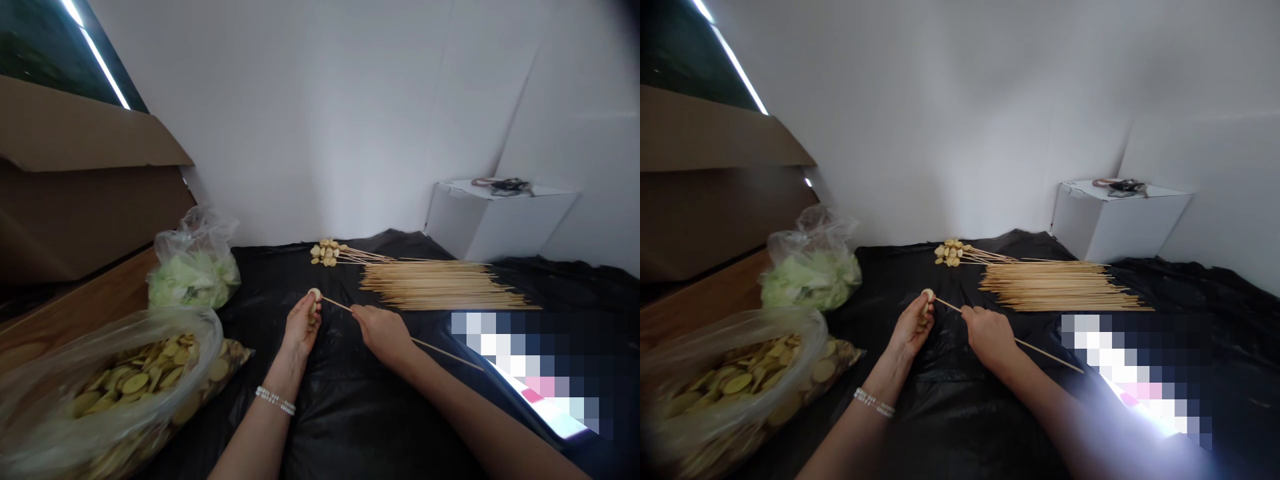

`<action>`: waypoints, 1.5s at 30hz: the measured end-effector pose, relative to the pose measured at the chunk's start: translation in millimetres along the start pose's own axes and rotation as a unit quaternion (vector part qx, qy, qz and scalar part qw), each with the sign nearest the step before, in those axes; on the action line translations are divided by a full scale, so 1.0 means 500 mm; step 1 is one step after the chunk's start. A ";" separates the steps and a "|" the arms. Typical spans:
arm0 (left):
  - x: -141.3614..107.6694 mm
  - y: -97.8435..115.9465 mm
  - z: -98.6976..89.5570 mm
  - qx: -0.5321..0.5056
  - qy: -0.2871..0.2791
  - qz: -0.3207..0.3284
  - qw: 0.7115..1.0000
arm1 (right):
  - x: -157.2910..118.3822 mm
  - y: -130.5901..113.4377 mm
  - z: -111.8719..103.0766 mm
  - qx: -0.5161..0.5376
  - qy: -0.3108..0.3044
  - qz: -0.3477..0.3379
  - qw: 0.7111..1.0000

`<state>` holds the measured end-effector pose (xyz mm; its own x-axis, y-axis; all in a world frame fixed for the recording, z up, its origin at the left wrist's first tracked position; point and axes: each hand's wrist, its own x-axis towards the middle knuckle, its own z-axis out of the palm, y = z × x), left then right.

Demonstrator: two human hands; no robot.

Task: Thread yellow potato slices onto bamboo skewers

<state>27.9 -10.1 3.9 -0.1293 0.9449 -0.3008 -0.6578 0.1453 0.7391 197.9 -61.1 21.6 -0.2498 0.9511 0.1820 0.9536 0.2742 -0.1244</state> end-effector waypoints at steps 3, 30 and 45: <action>0.000 -0.001 -0.001 -0.001 -0.002 0.006 1.000 | 0.000 0.000 -0.002 -0.001 0.003 0.000 1.000; 0.002 -0.006 -0.005 0.039 -0.024 0.020 0.999 | 0.001 0.002 0.002 0.016 -0.006 -0.007 1.000; 0.001 0.005 -0.004 -0.054 -0.034 -0.092 0.994 | 0.001 0.004 0.008 0.024 -0.001 -0.033 0.999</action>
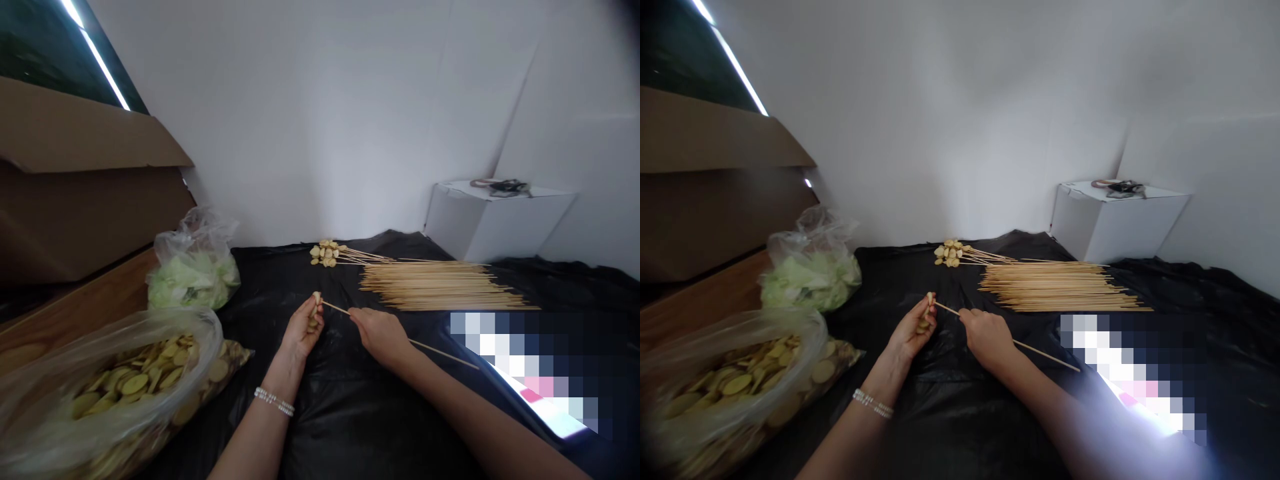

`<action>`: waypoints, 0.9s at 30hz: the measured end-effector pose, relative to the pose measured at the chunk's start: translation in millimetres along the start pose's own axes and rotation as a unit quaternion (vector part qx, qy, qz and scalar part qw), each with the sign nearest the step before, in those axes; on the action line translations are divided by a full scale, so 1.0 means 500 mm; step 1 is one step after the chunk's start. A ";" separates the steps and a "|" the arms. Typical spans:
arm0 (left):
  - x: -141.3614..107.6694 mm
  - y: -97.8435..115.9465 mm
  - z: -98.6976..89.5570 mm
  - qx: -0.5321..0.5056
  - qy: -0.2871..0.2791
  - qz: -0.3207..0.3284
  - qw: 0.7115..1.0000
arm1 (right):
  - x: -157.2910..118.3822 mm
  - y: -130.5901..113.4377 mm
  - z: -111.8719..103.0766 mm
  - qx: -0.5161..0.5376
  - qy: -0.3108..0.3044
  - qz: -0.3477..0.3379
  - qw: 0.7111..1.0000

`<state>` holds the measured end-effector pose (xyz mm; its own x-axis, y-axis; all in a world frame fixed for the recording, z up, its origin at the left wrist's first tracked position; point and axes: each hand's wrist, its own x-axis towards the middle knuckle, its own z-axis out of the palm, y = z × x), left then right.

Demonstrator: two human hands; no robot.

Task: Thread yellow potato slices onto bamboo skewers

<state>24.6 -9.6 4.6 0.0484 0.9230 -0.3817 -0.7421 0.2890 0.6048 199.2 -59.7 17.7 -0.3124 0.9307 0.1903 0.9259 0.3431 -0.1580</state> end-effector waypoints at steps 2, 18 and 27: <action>0.001 0.001 -0.002 -0.002 -0.005 -0.006 1.000 | 0.000 0.000 0.000 0.003 0.000 -0.004 1.000; 0.000 -0.017 -0.001 0.058 0.004 0.039 0.998 | 0.006 0.004 0.012 0.056 -0.015 0.027 0.998; 0.002 -0.014 -0.006 0.101 0.009 0.060 0.993 | 0.004 0.002 0.008 0.038 -0.018 0.026 0.999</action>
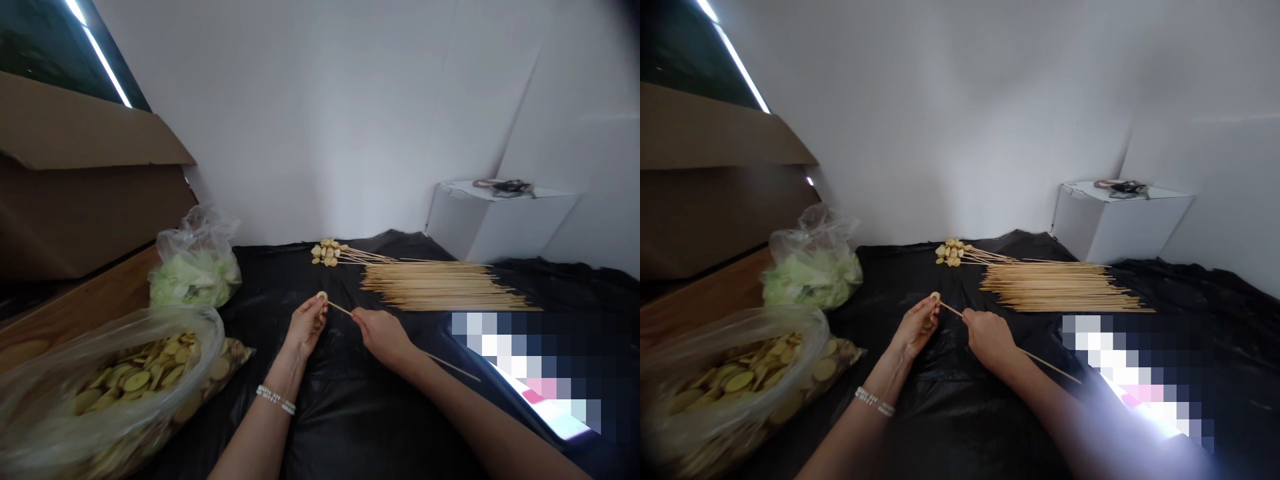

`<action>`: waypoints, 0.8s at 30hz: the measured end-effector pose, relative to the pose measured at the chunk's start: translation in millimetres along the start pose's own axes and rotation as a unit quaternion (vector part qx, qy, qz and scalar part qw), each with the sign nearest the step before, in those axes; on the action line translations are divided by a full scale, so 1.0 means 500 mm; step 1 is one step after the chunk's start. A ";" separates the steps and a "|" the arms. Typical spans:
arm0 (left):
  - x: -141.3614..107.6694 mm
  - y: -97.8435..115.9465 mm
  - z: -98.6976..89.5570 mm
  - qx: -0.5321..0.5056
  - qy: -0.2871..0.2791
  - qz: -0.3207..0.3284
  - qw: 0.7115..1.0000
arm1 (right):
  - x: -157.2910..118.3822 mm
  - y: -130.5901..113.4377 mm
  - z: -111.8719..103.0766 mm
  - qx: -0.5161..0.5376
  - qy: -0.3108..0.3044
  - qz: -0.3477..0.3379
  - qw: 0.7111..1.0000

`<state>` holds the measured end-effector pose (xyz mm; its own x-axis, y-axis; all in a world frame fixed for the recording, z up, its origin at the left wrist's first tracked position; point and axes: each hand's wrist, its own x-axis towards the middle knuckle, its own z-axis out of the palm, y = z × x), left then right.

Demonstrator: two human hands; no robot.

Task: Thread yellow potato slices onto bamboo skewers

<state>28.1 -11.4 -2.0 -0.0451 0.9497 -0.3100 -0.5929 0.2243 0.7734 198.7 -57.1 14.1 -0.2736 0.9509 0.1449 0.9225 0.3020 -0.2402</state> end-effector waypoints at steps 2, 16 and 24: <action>0.001 -0.001 -0.001 0.005 -0.004 -0.003 1.000 | 0.000 0.000 0.002 -0.003 -0.011 0.000 1.000; 0.003 -0.011 -0.001 0.039 -0.017 0.021 0.999 | 0.001 0.000 -0.001 0.000 -0.026 0.008 1.000; 0.004 -0.022 -0.001 0.053 -0.021 0.035 0.998 | 0.001 0.003 0.001 0.003 0.014 0.005 1.000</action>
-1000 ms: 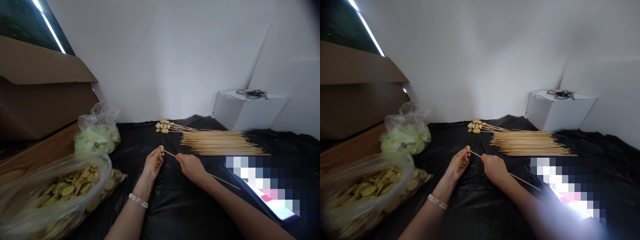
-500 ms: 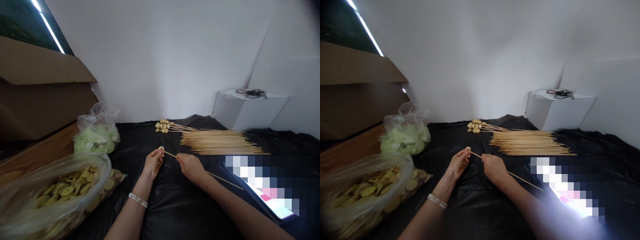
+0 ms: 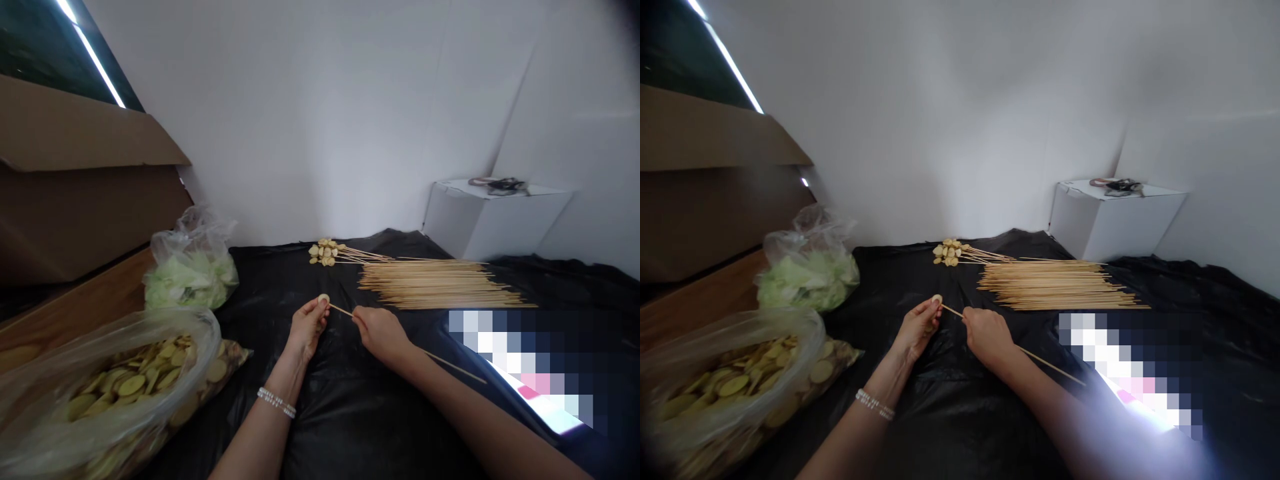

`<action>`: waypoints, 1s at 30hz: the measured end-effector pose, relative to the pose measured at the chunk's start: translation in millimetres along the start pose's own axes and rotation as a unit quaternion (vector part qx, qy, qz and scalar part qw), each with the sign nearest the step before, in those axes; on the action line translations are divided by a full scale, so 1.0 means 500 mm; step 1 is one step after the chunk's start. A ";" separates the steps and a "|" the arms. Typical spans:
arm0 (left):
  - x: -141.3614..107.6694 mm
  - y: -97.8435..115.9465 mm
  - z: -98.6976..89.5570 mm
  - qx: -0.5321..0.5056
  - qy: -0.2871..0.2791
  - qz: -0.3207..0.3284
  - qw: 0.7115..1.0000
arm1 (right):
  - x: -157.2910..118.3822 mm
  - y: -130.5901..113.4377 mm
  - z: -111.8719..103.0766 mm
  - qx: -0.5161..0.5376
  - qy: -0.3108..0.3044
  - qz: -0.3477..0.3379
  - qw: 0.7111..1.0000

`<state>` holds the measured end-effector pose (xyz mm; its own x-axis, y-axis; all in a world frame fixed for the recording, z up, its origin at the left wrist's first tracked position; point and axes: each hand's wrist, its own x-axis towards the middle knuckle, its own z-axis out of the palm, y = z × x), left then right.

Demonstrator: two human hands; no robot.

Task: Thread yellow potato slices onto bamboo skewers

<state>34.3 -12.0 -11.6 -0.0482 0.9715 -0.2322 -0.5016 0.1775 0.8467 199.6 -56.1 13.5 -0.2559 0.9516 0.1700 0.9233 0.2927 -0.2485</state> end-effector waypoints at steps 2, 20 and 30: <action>0.000 0.000 0.001 0.000 0.001 0.001 1.000 | 0.000 -0.002 0.001 0.000 -0.019 0.003 1.000; -0.009 0.011 0.007 -0.008 -0.019 -0.048 0.999 | -0.001 -0.003 -0.005 0.002 -0.038 0.008 0.999; -0.010 0.005 0.009 0.011 -0.027 -0.049 0.998 | -0.001 -0.004 -0.005 0.006 -0.032 0.020 0.999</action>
<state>36.9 -15.6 -6.1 0.0482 0.9561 -0.2891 -0.4832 0.2757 0.8310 198.9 -57.4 16.5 -0.2361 0.9668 0.0981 0.9301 0.2541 -0.2653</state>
